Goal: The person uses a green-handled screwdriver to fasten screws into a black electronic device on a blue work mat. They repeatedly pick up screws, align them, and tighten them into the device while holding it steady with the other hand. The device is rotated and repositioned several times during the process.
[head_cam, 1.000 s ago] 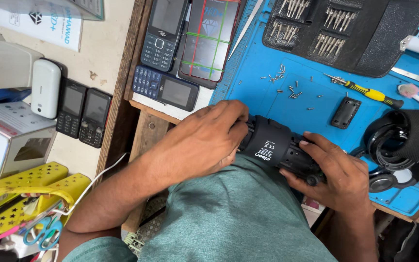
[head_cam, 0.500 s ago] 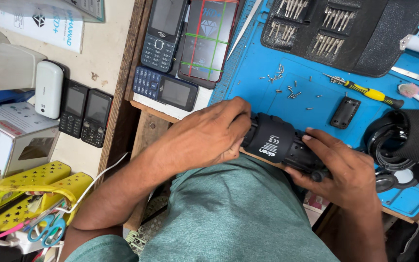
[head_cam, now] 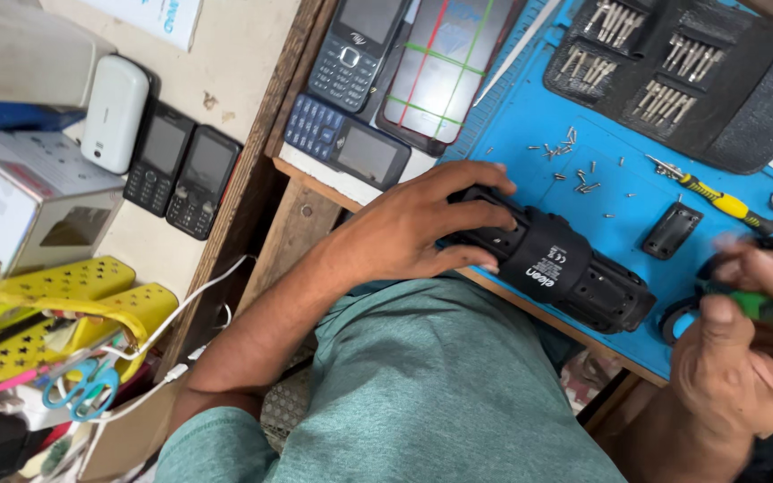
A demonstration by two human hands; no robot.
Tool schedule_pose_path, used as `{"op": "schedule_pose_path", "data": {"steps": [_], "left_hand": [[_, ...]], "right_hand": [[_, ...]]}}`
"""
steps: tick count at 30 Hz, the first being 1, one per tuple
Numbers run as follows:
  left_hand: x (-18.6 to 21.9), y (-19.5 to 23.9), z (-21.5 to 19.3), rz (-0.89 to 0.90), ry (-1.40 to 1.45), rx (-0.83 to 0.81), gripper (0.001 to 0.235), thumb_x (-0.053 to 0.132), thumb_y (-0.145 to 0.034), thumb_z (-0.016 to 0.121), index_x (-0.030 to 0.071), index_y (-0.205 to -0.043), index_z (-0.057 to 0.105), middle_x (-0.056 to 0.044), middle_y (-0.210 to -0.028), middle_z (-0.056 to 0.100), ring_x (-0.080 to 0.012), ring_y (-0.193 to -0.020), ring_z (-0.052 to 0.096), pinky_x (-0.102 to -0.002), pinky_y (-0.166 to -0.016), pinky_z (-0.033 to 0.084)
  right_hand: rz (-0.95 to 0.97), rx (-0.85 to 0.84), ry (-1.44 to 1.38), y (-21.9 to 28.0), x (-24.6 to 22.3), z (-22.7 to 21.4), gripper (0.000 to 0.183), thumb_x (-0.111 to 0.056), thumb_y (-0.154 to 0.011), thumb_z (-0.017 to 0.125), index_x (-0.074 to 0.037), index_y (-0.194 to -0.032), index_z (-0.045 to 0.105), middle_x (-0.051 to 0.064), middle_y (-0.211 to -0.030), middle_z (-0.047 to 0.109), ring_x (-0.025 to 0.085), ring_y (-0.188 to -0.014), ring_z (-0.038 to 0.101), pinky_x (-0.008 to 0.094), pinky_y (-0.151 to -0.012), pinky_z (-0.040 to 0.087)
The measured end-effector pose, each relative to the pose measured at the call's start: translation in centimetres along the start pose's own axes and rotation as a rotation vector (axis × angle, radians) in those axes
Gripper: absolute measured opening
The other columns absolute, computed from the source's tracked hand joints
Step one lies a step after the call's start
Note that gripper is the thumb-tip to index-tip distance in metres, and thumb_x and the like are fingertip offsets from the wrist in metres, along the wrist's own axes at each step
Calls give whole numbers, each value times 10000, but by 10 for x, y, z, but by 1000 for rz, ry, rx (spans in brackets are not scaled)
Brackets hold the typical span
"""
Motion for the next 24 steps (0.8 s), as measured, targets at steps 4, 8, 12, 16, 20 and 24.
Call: {"op": "schedule_pose_path", "data": {"steps": [4, 8, 12, 16, 20, 24], "left_hand": [[-8, 3, 3, -41, 108, 68, 353, 357, -891, 838, 141, -1147, 726, -54, -1412, 577, -302, -1434, 539, -445, -1166, 547], [-9, 3, 1, -65, 148, 75, 319, 333, -875, 850, 148, -1111, 742, -37, -1391, 612, -299, -1452, 525, -444, -1161, 534], [-8, 5, -2, -72, 166, 95, 271, 306, -870, 855, 155, -1067, 746, -33, -1407, 619, -294, -1446, 527, -438, -1171, 510], [-8, 4, -4, -73, 181, 108, 275, 309, -855, 856, 163, -1059, 743, -9, -1389, 627, -281, -1443, 534, -434, -1173, 507], [-8, 3, -3, -91, 179, 100, 272, 313, -842, 859, 172, -1043, 744, 8, -1373, 630, -273, -1432, 537, -431, -1158, 511], [-8, 4, -5, -95, 183, 99, 272, 309, -847, 860, 176, -1054, 743, 25, -1372, 627, -253, -1429, 544, -420, -1150, 525]], "right_hand": [[-371, -42, 161, -7, -27, 14, 363, -150, -1083, 727, 3, -1342, 523, 226, -967, 659, 266, -838, 673, 354, -788, 631], [-222, 14, 104, 4, -23, 39, 592, -97, -1108, 775, -51, -1450, 293, 226, -1015, 720, 325, -878, 787, 372, -815, 676], [-277, -61, 228, -2, -40, 71, 695, 18, -1159, 788, -125, -1440, 169, 198, -1044, 644, 313, -899, 799, 382, -851, 668], [-397, -177, 253, -14, -57, 94, 661, 39, -1122, 742, -144, -1398, 170, 223, -1063, 634, 321, -861, 788, 399, -836, 663], [-437, -207, 260, -17, -65, 102, 593, 29, -1135, 696, -149, -1375, 184, 236, -1041, 582, 309, -817, 778, 389, -799, 656], [-412, -215, 278, -20, -68, 107, 566, 11, -1148, 684, -154, -1372, 191, 196, -1015, 592, 318, -826, 787, 370, -786, 652]]}}
Point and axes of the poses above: each hand's wrist, its own y-axis away from the middle knuckle, its own z-axis out of the palm, x = y × z, the point moved 10 cm from there along -y, towards the middle knuckle
